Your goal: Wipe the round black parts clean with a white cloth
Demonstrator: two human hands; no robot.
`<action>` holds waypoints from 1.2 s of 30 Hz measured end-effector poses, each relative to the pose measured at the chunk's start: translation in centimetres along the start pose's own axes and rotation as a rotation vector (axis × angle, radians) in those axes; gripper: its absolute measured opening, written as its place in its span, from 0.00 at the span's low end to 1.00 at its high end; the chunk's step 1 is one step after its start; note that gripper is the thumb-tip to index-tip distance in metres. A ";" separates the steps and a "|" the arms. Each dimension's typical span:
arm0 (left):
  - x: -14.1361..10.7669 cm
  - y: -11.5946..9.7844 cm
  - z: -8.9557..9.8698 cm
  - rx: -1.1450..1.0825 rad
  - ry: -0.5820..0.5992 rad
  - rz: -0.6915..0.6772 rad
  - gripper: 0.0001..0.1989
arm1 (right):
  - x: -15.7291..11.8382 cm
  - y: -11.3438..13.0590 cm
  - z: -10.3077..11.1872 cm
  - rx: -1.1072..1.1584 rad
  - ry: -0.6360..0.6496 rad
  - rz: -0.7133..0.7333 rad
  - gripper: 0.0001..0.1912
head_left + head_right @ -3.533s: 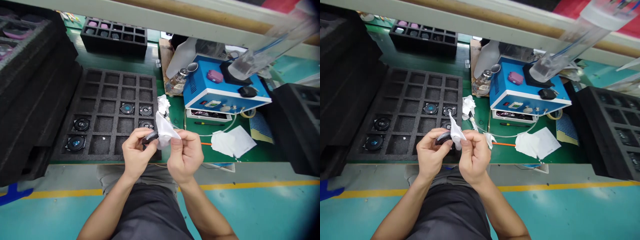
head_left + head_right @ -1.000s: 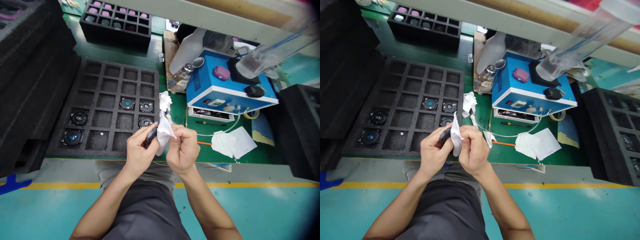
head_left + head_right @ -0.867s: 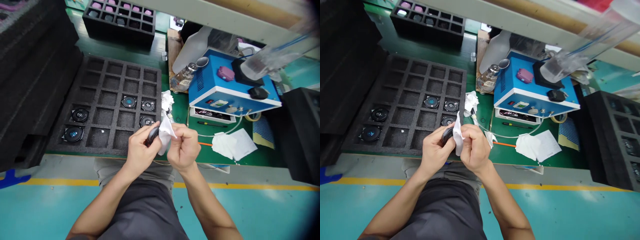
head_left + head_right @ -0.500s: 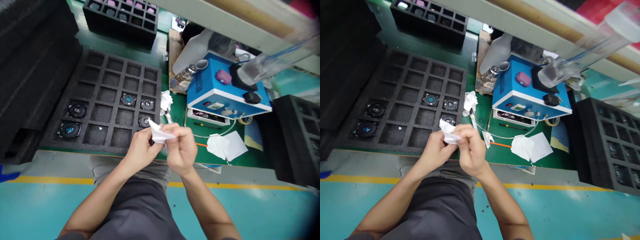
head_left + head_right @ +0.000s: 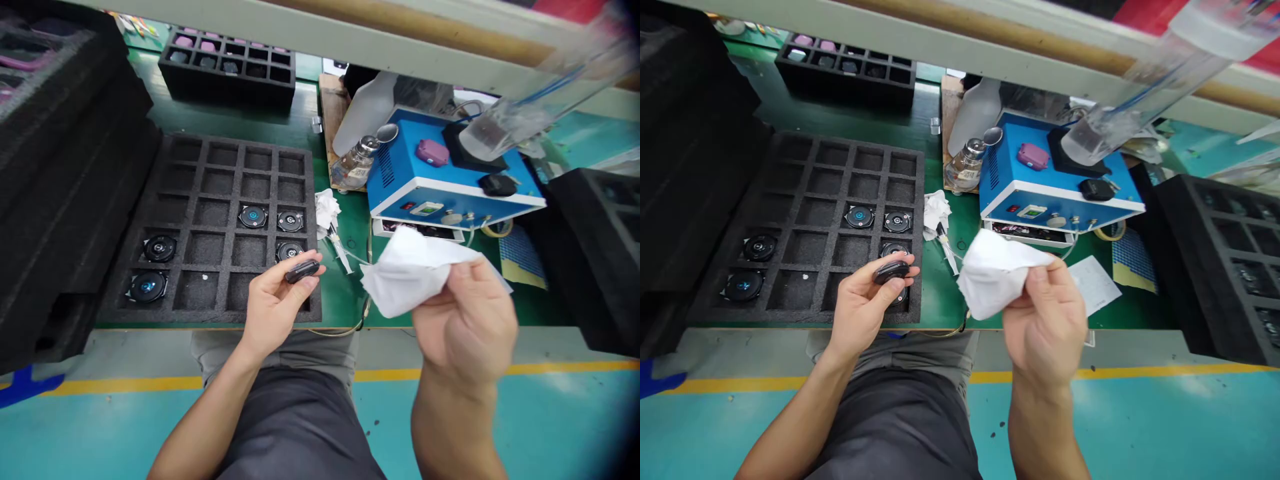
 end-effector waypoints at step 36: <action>0.8 -0.7 -0.4 0.167 -0.196 -0.052 0.14 | 1.6 -4.5 3.9 -0.953 0.921 0.485 0.09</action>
Point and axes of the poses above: each hand's wrist, its own x-axis towards the middle knuckle, its own z-axis out of the back of the hand, y = z × x, the point moved 6 cm from there along x, towards the middle knuckle, and after that the axes turned 10 degrees about z, right-handed, at the moved point
